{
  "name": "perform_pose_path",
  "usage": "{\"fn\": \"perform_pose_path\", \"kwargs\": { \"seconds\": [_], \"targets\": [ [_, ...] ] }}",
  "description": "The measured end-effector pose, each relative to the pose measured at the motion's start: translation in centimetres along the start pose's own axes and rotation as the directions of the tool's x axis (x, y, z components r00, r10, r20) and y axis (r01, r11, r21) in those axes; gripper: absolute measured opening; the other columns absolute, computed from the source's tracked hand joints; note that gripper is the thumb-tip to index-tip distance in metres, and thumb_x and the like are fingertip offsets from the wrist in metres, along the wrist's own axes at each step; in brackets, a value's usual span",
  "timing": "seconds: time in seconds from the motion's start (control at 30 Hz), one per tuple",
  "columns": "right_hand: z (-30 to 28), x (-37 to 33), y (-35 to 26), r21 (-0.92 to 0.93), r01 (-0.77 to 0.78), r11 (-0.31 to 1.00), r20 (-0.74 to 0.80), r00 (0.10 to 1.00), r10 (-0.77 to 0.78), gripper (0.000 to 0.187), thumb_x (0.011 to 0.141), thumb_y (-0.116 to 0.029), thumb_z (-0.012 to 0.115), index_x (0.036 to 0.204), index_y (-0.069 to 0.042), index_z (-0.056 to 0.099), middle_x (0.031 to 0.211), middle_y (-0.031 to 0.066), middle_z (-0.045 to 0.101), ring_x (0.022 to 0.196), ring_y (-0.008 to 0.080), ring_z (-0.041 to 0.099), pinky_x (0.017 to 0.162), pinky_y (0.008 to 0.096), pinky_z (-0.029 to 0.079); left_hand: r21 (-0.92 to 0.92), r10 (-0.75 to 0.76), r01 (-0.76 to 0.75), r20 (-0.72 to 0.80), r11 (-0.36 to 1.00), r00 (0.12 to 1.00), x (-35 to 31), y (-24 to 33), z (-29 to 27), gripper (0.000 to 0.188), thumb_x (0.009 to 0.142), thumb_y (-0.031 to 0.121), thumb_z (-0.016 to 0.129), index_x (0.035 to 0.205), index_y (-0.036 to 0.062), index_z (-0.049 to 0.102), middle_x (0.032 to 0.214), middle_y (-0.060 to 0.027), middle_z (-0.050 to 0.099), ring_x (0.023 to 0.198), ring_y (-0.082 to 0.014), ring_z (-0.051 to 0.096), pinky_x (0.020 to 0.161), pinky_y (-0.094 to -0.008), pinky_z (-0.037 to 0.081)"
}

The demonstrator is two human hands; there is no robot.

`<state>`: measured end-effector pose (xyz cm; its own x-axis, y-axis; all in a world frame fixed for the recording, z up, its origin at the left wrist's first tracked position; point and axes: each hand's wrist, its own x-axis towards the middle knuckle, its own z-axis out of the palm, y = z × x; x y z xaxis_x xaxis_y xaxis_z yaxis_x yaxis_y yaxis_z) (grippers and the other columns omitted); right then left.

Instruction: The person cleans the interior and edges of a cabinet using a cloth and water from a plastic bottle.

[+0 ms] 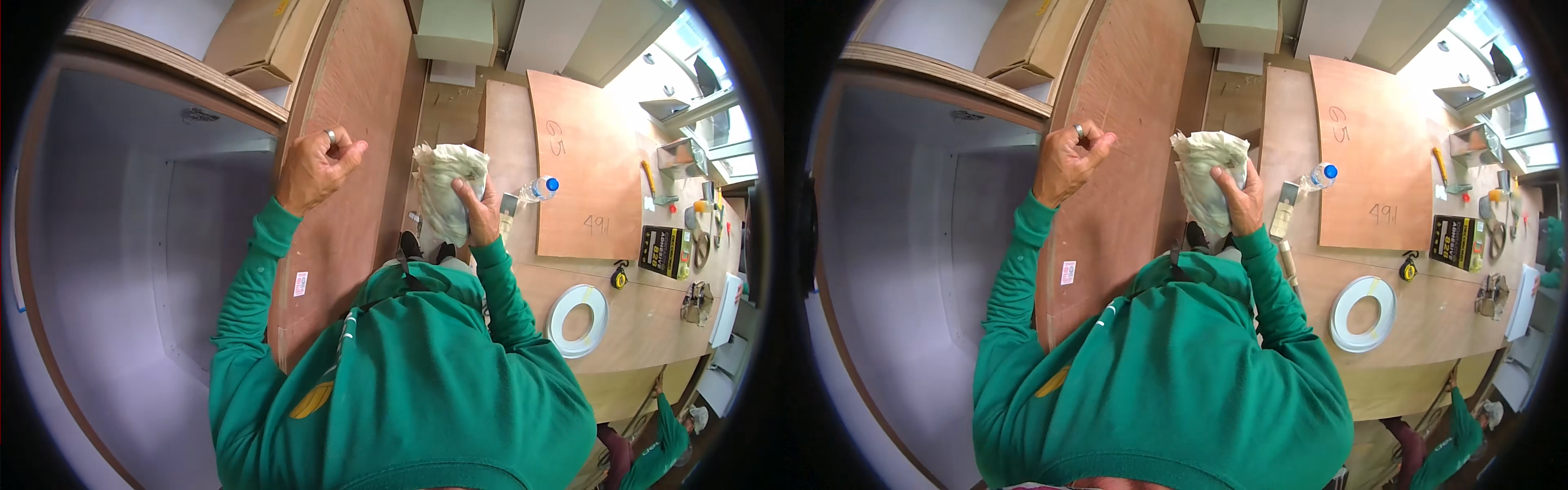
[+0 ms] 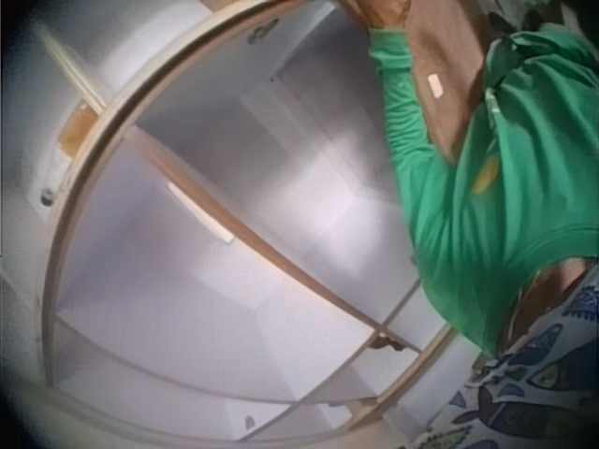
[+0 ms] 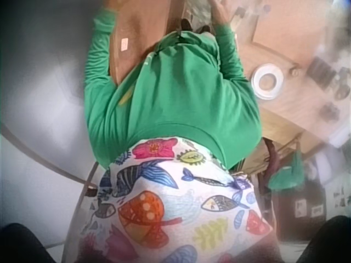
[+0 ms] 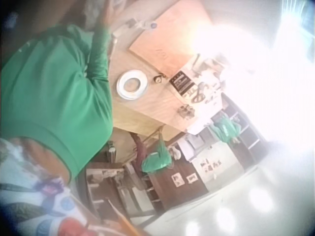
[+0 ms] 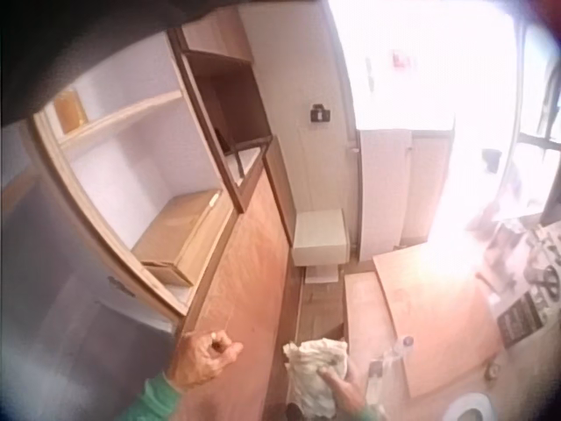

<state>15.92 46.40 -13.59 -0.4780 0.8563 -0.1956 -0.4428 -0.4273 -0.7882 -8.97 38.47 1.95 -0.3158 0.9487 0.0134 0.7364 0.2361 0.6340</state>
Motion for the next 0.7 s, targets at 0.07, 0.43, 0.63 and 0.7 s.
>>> {"fn": "perform_pose_path", "kwargs": {
  "seconds": [0.07,0.43,0.63,0.7],
  "targets": [
    [-0.6,-0.1,0.1,0.008,-0.033,0.999,-0.007,0.999,0.033,0.041,0.091,-0.012,0.071,0.129,-0.003,0.057,0.114,0.0078,0.067,0.100,0.0155,0.065,0.088,0.0307,0.055,0.040,-0.014,0.013,0.016,0.999,1.000,-0.1,0.0,0.7,0.017,0.085,0.011,0.074,0.078,0.0047,0.060,0.066,-0.0031,0.061,0.061,-0.0136,0.058,0.060,-0.0287,0.049],
    [-2.3,2.3,-1.6,0.253,-0.364,0.896,0.204,0.926,0.319,0.041,0.091,-0.010,0.069,0.130,-0.004,0.056,0.117,0.0096,0.067,0.101,0.0192,0.068,0.089,0.0359,0.057,-0.203,-0.065,0.070,0.028,0.977,0.997,-2.5,0.2,3.1,0.021,0.090,0.020,0.075,0.087,0.0035,0.062,0.083,-0.0051,0.068,0.074,-0.0127,0.066,0.074,-0.0297,0.056],
    [-0.3,2.1,-1.6,0.255,-0.368,0.894,0.238,0.920,0.311,0.040,0.092,-0.009,0.068,0.130,-0.004,0.056,0.116,0.0088,0.067,0.100,0.0186,0.068,0.088,0.0352,0.057,-0.670,-0.095,0.120,0.073,0.732,0.993,-3.7,0.9,3.2,0.013,0.093,0.013,0.071,0.093,0.0017,0.064,0.092,-0.0061,0.070,0.086,-0.0123,0.067,0.083,-0.0279,0.056],
    [0.2,1.6,-1.3,0.249,-0.367,0.896,0.243,0.920,0.309,0.041,0.092,-0.009,0.068,0.130,-0.004,0.056,0.117,0.0088,0.067,0.100,0.0187,0.068,0.088,0.0353,0.057,-0.680,-0.075,0.113,0.085,0.724,0.994,-4.1,0.8,2.7,0.011,0.093,0.010,0.071,0.095,0.0009,0.065,0.094,-0.0061,0.070,0.090,-0.0130,0.067,0.087,-0.0282,0.056]
  ]
}}
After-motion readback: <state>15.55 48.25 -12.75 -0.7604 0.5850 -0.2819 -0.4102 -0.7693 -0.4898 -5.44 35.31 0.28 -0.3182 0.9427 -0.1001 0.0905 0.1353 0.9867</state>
